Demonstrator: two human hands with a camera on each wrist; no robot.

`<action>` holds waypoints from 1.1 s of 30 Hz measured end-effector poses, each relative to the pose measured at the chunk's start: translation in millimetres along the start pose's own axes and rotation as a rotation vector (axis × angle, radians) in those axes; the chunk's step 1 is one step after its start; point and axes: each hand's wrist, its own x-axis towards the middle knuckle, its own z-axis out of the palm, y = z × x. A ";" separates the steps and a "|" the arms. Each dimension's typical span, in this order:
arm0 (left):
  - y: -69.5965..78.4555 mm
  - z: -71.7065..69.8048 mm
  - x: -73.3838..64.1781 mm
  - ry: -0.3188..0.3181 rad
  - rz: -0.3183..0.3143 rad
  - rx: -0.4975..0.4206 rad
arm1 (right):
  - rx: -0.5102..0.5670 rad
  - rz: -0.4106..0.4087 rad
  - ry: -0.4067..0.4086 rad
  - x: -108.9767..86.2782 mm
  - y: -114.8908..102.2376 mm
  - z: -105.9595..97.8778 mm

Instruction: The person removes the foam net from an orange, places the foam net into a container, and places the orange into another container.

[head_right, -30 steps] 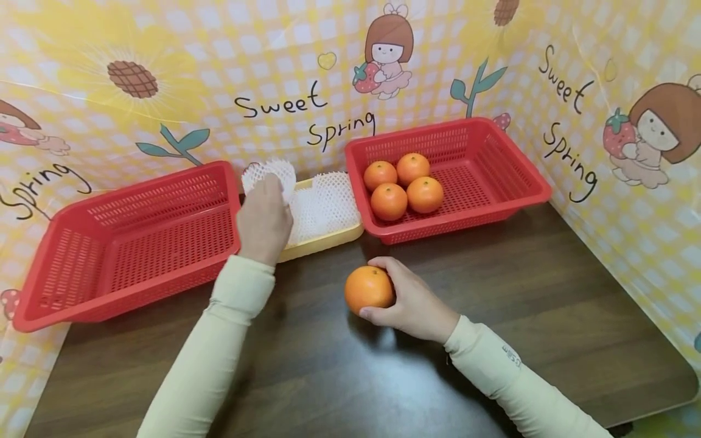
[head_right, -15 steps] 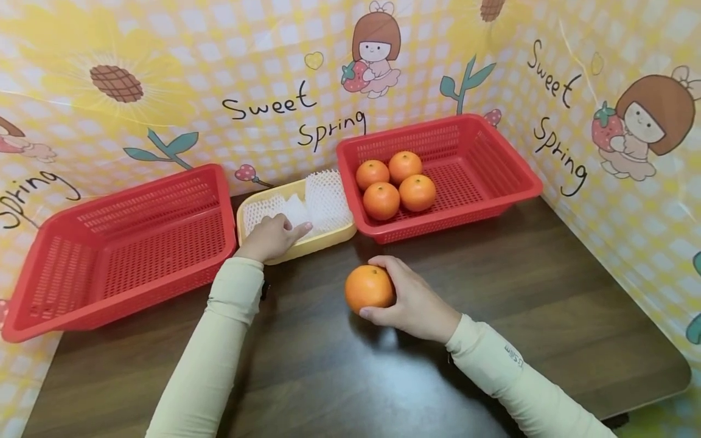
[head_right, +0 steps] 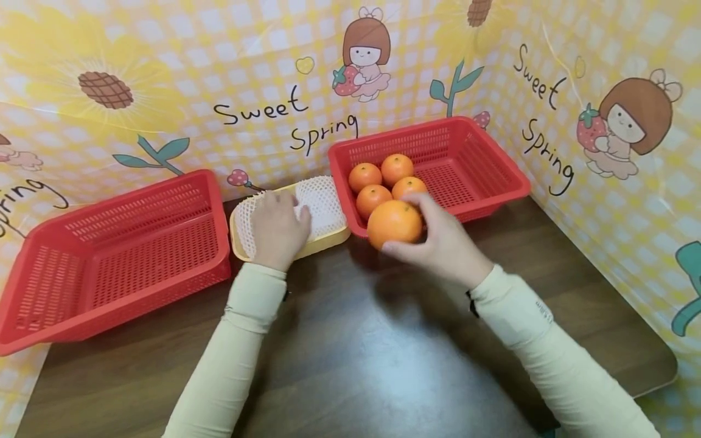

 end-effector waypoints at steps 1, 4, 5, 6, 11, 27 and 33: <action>12.5 1.5 -1.8 0.009 0.036 -0.019 | -0.015 0.016 0.023 6.9 0.1 -7.0; 49.3 7.5 -6.8 -0.040 0.112 -0.072 | -0.076 0.077 0.070 32.3 2.0 -27.4; 59.7 10.3 -7.7 -0.074 0.123 -0.071 | -0.099 0.097 0.077 41.9 3.7 -33.8; 68.9 13.5 -8.3 -0.109 0.127 -0.063 | -0.119 0.118 0.079 51.8 5.6 -39.5; 91.6 31.2 -11.0 -0.282 0.086 0.048 | -0.201 0.237 0.032 101.8 17.3 -61.4; 92.0 46.3 -15.2 -0.330 -0.017 0.080 | -0.482 0.573 -0.249 200.8 109.7 -64.3; 93.1 46.9 -14.2 -0.303 0.000 0.088 | -0.492 0.621 -0.288 204.3 136.2 -56.8</action>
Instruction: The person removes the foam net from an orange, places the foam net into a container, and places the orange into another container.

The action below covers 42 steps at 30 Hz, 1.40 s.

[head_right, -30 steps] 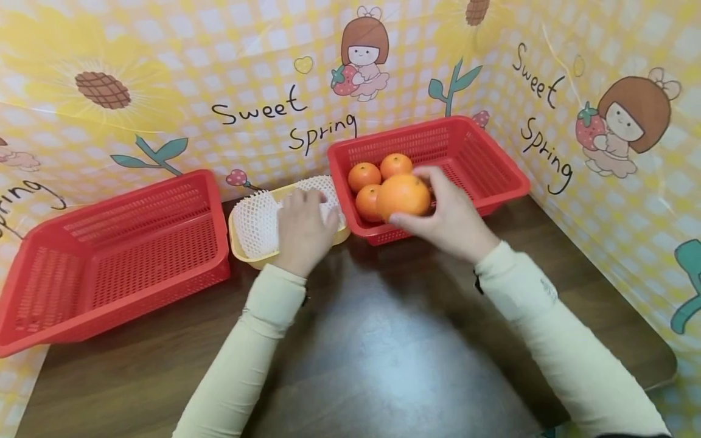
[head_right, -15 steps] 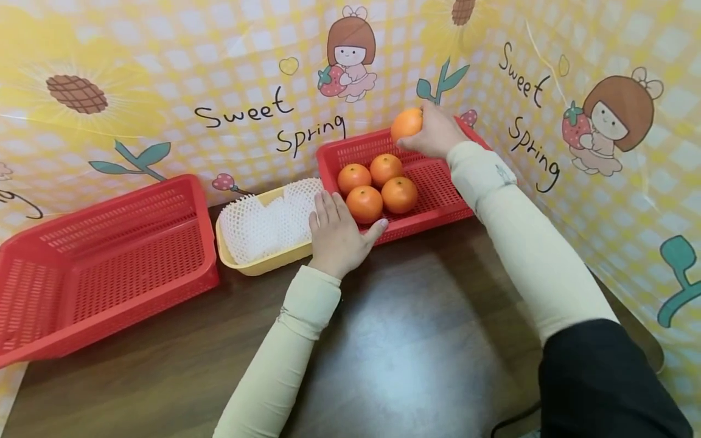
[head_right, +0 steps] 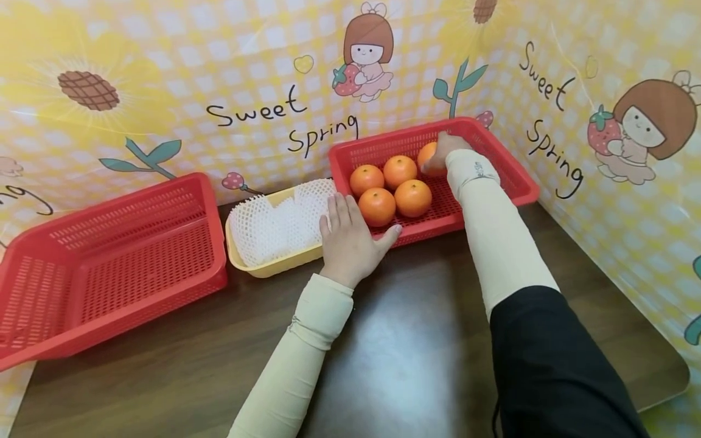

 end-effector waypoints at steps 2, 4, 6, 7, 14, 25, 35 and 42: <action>2.6 -0.1 -2.3 -0.001 0.001 -0.002 | -0.011 -0.007 -0.006 1.4 4.0 3.4; 4.9 -0.7 -4.4 -0.003 0.002 0.002 | -0.011 -0.005 -0.015 2.0 6.9 5.5; 6.8 -1.3 -6.1 -0.004 0.004 0.002 | -0.009 0.004 -0.027 1.8 8.4 6.7; 7.7 -1.6 -6.8 -0.002 0.005 0.001 | -0.015 0.007 -0.033 1.6 9.1 7.0; 10.9 0.2 -6.6 0.000 0.001 -0.004 | -0.021 0.027 -0.060 6.1 16.3 8.0; 10.2 8.2 -5.8 0.000 0.012 -0.051 | -0.019 -0.007 -0.055 -4.5 26.0 10.9; 7.6 9.5 -1.6 -0.020 0.015 -0.066 | -0.004 0.010 -0.059 -7.9 23.8 7.1; -2.2 14.6 7.0 0.018 0.021 -0.120 | 0.018 -0.020 -0.039 -16.4 9.6 -6.0</action>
